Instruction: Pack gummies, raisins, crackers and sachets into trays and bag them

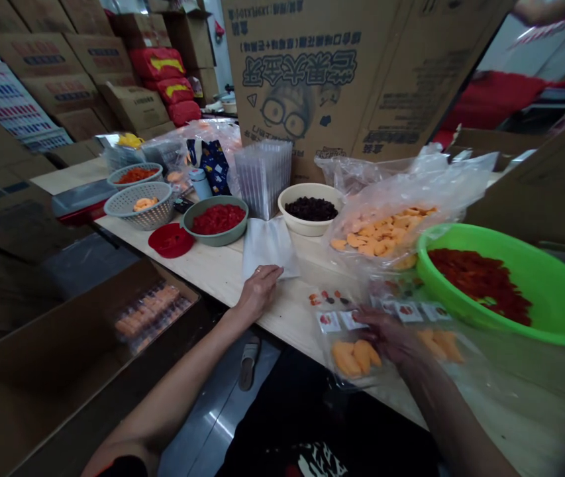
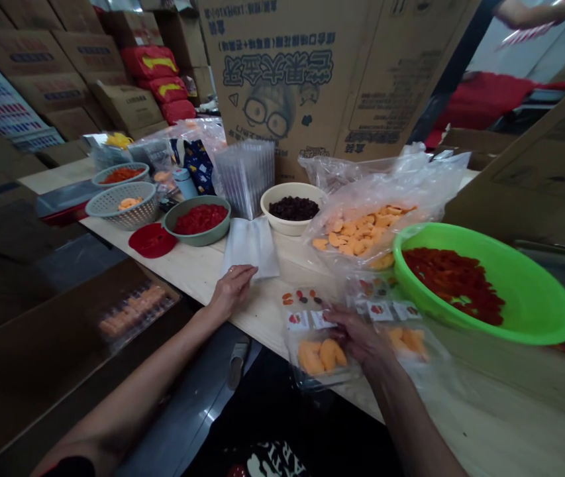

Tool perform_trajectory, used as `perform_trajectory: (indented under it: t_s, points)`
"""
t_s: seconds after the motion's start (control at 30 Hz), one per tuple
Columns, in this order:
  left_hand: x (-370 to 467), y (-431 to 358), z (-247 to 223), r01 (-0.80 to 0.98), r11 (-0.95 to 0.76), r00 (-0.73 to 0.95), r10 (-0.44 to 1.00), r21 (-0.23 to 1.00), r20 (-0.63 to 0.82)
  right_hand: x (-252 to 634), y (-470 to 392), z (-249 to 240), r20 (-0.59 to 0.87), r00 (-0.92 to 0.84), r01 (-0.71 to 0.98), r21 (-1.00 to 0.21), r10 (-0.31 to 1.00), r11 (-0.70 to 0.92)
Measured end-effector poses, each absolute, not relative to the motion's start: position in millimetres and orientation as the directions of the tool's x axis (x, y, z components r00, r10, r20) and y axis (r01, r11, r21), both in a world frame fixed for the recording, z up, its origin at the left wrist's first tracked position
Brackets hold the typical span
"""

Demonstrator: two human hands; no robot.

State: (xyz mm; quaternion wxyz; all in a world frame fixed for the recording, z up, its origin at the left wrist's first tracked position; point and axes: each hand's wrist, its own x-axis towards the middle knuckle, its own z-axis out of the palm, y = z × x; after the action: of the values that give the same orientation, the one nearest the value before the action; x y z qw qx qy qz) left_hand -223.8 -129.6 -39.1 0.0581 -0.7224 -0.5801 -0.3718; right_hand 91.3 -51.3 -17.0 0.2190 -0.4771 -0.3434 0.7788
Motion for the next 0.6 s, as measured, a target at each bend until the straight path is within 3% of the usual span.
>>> perform_trajectory:
  t_s: [0.1, 0.2, 0.33, 0.47, 0.6]
  points:
    - [-212.7, -135.1, -30.9, 0.902, -0.317, 0.109, 0.826, 0.295, 0.553, 98.4, -58.7, 2.5, -0.546, -0.523, 0.034, -0.780, 0.654, -0.624]
    - [-198.0, -148.1, -19.3, 0.872, -0.406, 0.278, 0.871, 0.274, 0.405, 88.6, -75.9, 21.9, -0.466, -0.732, 0.110, -0.801, 0.497, -0.589]
    - [-191.7, -162.2, -3.7, 0.738, -0.534, 0.437, 0.844, 0.412, 0.311, 70.9, -89.2, 25.3, -0.408, -0.861, 0.169, -0.794, 0.305, -0.584]
    - [-203.9, -167.4, 4.6, 0.628, -0.547, 0.400, 0.837, 0.553, 0.374, 74.2, -83.6, 10.2, -0.455, -0.805, 0.182, -0.800, 0.380, -0.572]
    - [-206.6, -169.1, 9.7, 0.640, -0.537, 0.397, 0.844, 0.550, 0.362, 83.6, -81.4, 3.0, -0.496, -0.751, 0.219, -0.810, 0.437, -0.543]
